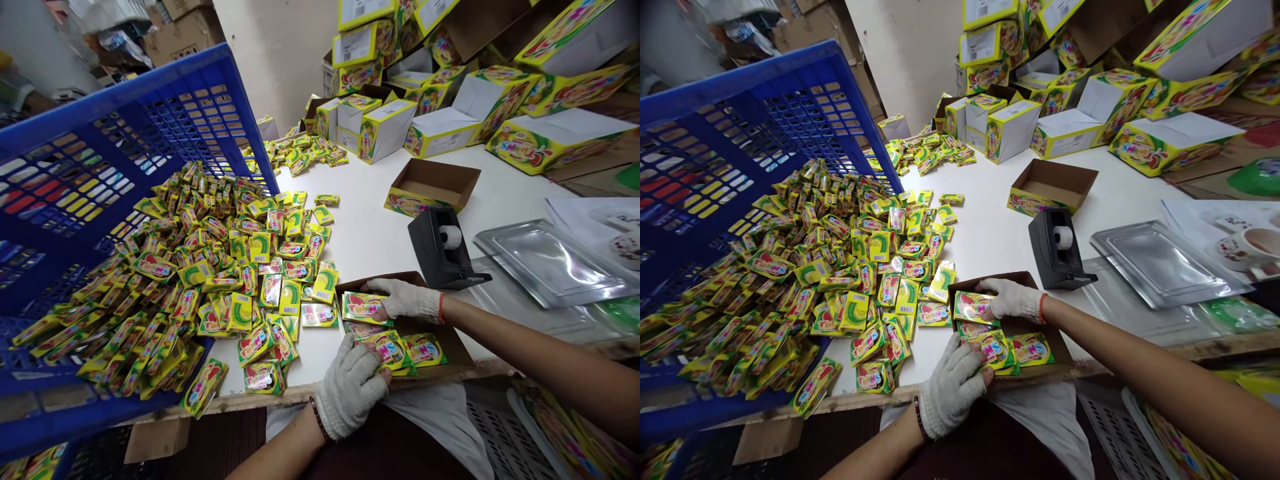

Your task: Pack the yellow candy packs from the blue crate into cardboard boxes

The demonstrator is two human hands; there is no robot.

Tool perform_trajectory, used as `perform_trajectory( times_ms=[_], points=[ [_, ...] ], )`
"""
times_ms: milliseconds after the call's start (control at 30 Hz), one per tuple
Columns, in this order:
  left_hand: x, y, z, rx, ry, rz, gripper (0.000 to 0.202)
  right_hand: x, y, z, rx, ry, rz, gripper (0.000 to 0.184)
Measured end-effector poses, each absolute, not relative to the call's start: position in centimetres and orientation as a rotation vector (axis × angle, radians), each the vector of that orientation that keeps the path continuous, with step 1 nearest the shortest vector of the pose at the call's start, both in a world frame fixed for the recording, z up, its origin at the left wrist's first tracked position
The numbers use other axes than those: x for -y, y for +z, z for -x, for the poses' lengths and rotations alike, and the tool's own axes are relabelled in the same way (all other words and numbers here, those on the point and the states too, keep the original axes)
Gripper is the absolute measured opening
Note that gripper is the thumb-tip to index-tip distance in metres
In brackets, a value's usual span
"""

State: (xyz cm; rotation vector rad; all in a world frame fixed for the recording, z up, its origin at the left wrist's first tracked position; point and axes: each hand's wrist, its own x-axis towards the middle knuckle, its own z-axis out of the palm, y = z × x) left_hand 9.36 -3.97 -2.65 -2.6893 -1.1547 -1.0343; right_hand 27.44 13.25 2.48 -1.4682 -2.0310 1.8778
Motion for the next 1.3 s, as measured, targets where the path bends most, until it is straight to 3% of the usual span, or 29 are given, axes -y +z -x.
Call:
perform_trajectory(
  times_ms=[100, 333, 700, 833, 933, 1100, 1300],
  points=[
    [4.1, -3.0, -9.3, 1.165, -0.991, 2.708, 0.017, -13.4, 2.7, -27.5, 1.985, 2.047, 1.495, 0.063],
    [3.9, -2.7, -9.4, 1.134, -1.129, 2.637, 0.014, -15.8, 3.5, -27.2, 2.021, 2.406, 1.381, 0.068],
    [3.8, -3.1, -9.5, 1.121, -1.123, 2.643, 0.014, -13.6, 3.6, -26.8, 1.979, 2.215, 1.49, 0.074],
    [3.8, -2.8, -9.5, 1.136, -1.108, 2.648, 0.015, -13.6, 4.8, -28.4, 2.206, 1.918, 1.43, 0.076],
    [3.9, -2.7, -9.4, 1.152, -1.079, 2.655, 0.015, -13.5, 5.7, -29.3, 2.527, 1.439, 1.494, 0.087],
    [3.9, -2.7, -9.5, 1.152, -1.058, 2.66, 0.014, -11.9, 5.1, -29.1, 2.967, 0.67, 1.452, 0.083],
    [3.7, -1.7, -9.6, 1.149, -1.155, 2.578, 0.012, -10.1, 4.1, -29.0, 2.988, 0.306, 1.374, 0.086]
  ],
)
